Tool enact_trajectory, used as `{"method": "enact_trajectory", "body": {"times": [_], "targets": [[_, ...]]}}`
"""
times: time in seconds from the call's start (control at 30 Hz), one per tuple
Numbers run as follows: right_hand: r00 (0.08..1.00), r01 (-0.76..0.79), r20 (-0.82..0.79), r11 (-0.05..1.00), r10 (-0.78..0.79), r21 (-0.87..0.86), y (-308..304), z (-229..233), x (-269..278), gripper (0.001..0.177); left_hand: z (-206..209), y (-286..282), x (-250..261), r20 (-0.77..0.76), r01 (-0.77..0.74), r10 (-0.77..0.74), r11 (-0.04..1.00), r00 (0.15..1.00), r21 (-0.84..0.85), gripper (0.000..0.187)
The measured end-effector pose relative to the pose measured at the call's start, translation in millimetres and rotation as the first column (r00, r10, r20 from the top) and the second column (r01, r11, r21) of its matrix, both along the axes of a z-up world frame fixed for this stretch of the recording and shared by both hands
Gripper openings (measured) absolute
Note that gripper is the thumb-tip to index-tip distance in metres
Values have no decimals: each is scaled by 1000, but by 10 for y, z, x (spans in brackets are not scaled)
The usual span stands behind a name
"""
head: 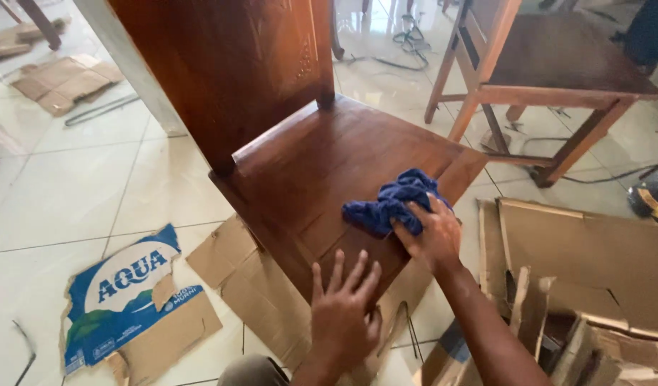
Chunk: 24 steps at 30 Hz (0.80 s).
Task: Wiping a wooden chair and wrapping its legs with cardboard and plastic ties for protection
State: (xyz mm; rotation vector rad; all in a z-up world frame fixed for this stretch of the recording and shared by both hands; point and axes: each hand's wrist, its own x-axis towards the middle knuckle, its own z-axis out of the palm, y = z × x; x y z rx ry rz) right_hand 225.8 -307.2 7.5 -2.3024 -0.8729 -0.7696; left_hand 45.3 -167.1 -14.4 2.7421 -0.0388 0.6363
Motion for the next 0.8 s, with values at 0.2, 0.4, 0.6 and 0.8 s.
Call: {"method": "enact_trajectory", "body": {"times": [0.2, 0.4, 0.6, 0.8], "targets": [[984, -8, 172, 988, 34, -154, 145, -286, -228, 36, -14, -53, -82, -63, 64, -67, 997, 996, -44, 90], [999, 0, -35, 999, -1, -51, 165, 67, -663, 40, 163, 145, -213, 39, 202, -202, 909, 979, -364, 54], [995, 93, -12, 982, -96, -166, 133, -55, -850, 44, 61, 661, -250, 201, -148, 291, 839, 935, -524, 58], [1000, 4, -23, 975, -9, -222, 276, -75, -1287, 48, -39, 1009, 53, -62, -120, 334, 158, 941, -980, 80]]}}
